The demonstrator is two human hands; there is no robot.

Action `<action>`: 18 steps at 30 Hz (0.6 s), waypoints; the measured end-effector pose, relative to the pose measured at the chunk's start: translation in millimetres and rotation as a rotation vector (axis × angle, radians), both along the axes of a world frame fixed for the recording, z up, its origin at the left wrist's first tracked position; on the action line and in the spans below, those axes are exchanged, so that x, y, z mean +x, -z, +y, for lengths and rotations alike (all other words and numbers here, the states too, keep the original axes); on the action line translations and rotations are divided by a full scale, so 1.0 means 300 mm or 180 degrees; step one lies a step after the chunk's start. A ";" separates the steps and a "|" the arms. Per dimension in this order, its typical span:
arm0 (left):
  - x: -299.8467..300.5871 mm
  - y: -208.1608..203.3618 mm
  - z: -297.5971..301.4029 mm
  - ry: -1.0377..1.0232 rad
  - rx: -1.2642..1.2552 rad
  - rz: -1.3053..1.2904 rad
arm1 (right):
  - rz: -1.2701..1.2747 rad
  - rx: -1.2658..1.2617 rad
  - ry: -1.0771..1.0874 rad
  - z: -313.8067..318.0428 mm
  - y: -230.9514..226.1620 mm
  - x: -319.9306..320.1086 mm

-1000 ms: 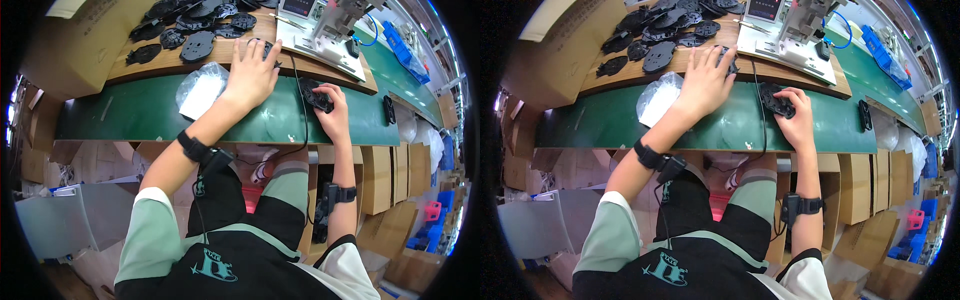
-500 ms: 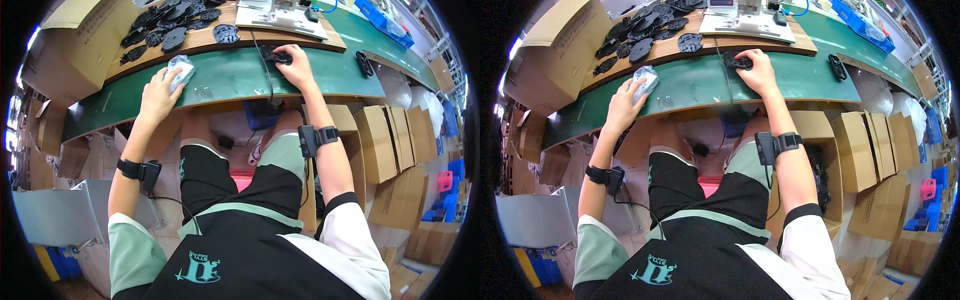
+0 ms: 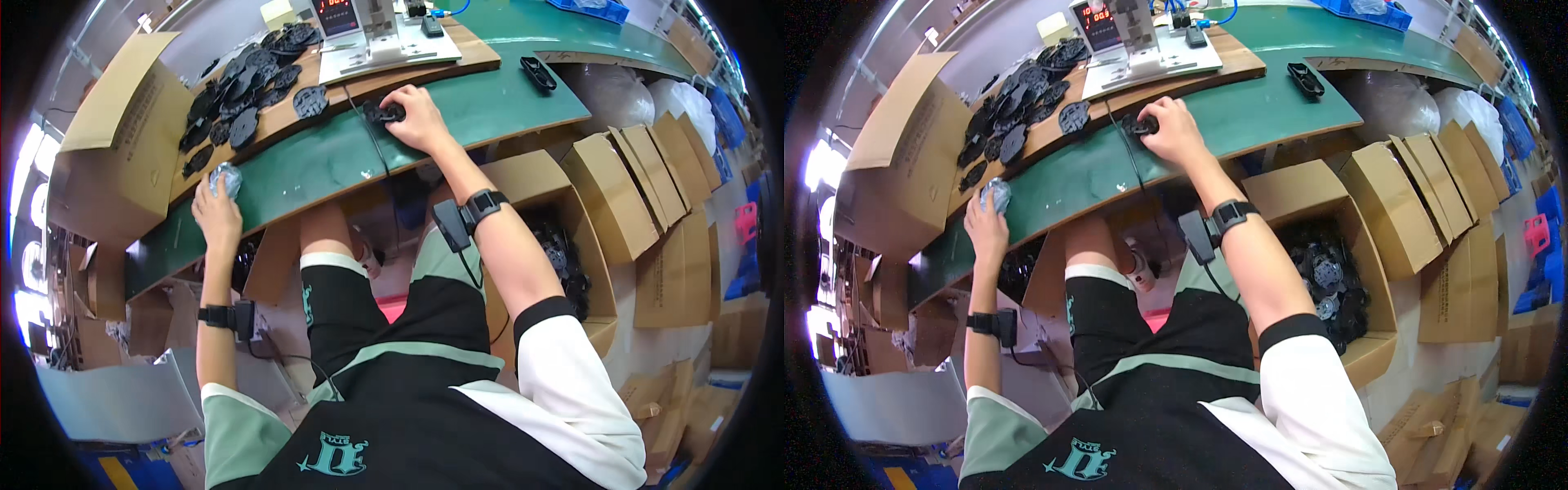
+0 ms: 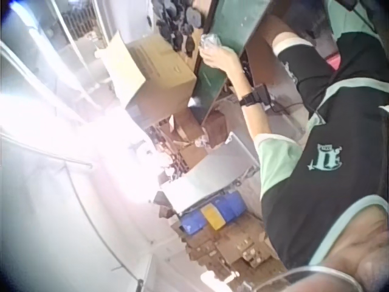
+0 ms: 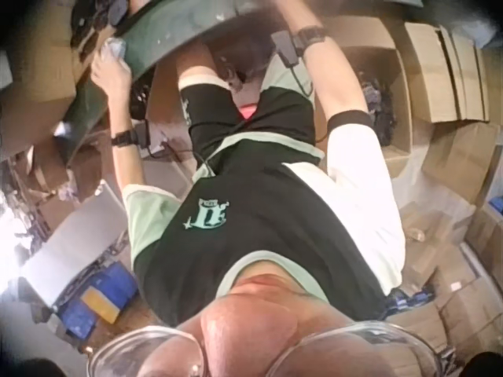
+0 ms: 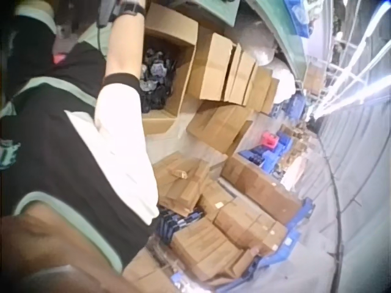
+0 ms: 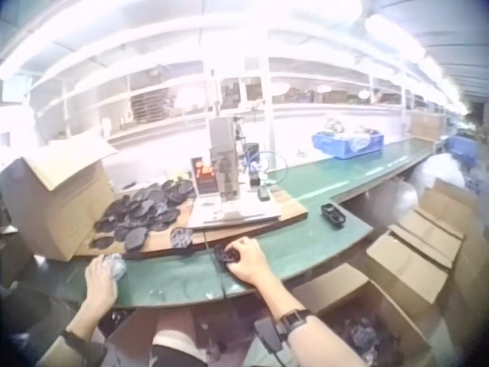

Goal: Using a pneumatic press machine to assemble or test black plastic components, likely for computer mice.

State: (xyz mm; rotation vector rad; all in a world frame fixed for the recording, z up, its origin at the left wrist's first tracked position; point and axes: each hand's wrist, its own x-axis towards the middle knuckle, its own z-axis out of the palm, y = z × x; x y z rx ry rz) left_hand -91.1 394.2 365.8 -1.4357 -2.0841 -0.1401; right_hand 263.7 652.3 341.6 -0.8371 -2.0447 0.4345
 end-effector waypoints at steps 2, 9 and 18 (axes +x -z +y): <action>0.178 -0.045 0.110 0.0717 0.0330 -0.0310 | 0.0014 -0.0001 0.0055 0.023 0.020 0.047; 0.386 -0.151 0.466 0.1856 0.0427 -0.0855 | 0.0579 0.0303 0.0025 -0.007 -0.034 0.038; 0.254 0.020 0.754 0.2171 0.0473 -0.1254 | 0.0425 0.0299 -0.0315 -0.087 -0.154 0.144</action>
